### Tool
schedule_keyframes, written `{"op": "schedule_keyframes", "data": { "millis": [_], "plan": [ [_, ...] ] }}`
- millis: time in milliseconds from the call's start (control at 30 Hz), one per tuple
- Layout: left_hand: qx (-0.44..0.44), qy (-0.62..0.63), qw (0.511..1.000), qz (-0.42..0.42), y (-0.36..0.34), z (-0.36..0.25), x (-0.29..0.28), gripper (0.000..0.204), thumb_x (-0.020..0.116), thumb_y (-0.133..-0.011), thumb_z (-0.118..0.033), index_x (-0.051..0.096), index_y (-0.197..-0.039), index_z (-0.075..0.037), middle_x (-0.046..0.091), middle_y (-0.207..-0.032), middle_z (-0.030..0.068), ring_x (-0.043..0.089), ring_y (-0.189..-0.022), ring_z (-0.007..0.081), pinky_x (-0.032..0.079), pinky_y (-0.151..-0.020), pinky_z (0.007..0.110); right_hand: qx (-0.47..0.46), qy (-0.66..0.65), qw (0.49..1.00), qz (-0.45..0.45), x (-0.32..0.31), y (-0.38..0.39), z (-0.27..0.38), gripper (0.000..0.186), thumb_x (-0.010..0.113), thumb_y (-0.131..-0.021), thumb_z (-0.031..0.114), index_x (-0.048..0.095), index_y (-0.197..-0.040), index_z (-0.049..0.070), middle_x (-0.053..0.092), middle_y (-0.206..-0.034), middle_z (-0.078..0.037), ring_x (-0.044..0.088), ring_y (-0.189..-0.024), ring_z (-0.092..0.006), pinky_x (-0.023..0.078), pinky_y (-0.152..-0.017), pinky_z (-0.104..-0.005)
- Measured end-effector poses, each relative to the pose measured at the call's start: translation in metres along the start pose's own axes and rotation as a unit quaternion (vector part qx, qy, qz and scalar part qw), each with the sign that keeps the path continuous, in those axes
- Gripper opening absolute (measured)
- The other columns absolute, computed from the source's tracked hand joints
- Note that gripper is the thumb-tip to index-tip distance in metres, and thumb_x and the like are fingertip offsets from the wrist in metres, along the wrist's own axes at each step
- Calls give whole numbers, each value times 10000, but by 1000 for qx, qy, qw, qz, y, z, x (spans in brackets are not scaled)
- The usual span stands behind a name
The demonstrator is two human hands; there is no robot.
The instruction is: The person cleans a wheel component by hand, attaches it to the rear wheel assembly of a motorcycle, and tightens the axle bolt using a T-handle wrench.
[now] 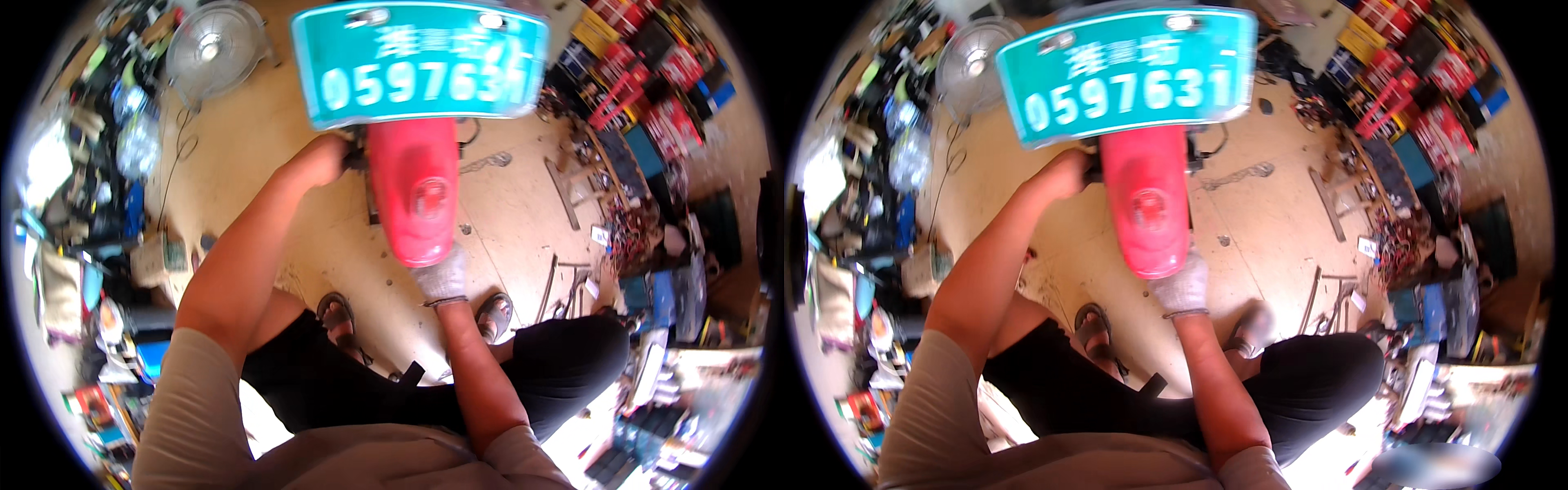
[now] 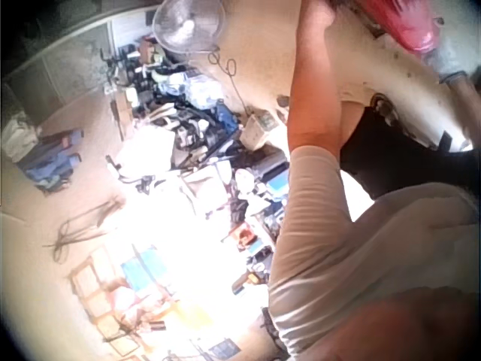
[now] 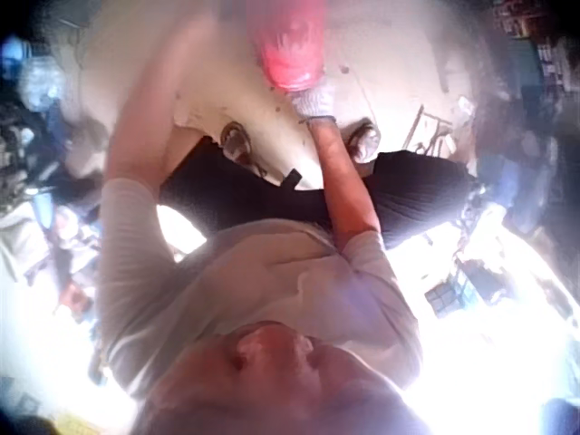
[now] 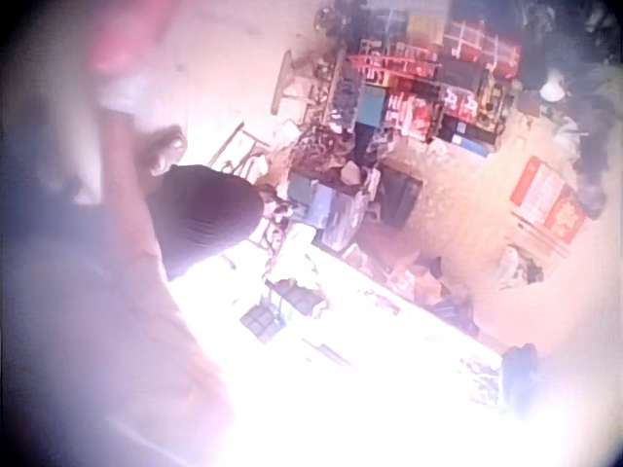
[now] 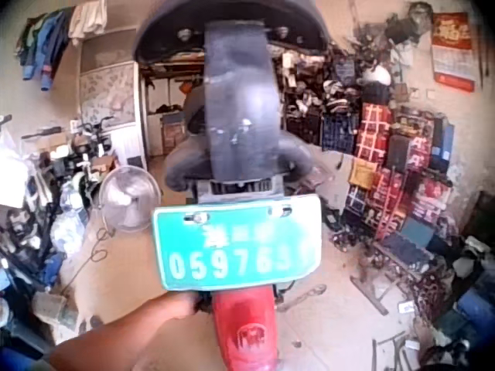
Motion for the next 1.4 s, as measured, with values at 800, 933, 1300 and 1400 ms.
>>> {"op": "schedule_keyframes", "data": {
  "millis": [800, 933, 1300, 1400],
  "plan": [
    [61, 66, 995, 50, 32, -31, 1, 510, 747, -929, -170, 558, -1372, -2, 605, -1358, 86, 574, -1222, 176, 502, -1016, 370, 26, -98, 987, -128, -86, 0, 60, 594, 732, -839, 290, 572, -1369, 75, 623, -1358, -184, 618, -1210, -380, 515, -1004, -455],
    [17, 161, 985, 55, 28, -22, -1, 549, 746, -930, -154, 524, -1410, -7, 575, -1385, 74, 554, -1241, 170, 491, -1030, 364, 16, -99, 987, -124, -78, -5, 52, 606, 735, -836, 299, 563, -1377, 85, 624, -1358, -180, 615, -1214, -377, 512, -1005, -454],
    [30, 102, 994, 28, 29, -25, 2, 582, 729, -944, -201, 499, -1441, -2, 563, -1413, 94, 535, -1281, 184, 473, -1053, 367, 57, -96, 989, -100, -78, -3, 48, 602, 736, -839, 326, 558, -1372, 109, 637, -1339, -170, 633, -1180, -375, 515, -984, -462],
    [26, 79, 996, 19, 27, -22, -3, 609, 749, -927, -213, 500, -1442, -2, 556, -1427, 96, 530, -1292, 190, 465, -1065, 371, 51, -95, 989, -97, -79, -3, 50, 601, 736, -838, 324, 558, -1371, 110, 642, -1332, -167, 634, -1178, -374, 513, -986, -461]
  ]
}}
Point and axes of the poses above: each hand's wrist, its own y-axis away from the middle knuckle, its own x-axis out of the palm, z = x × y, the point moved 6 cm from there along -y, towards the middle knuckle
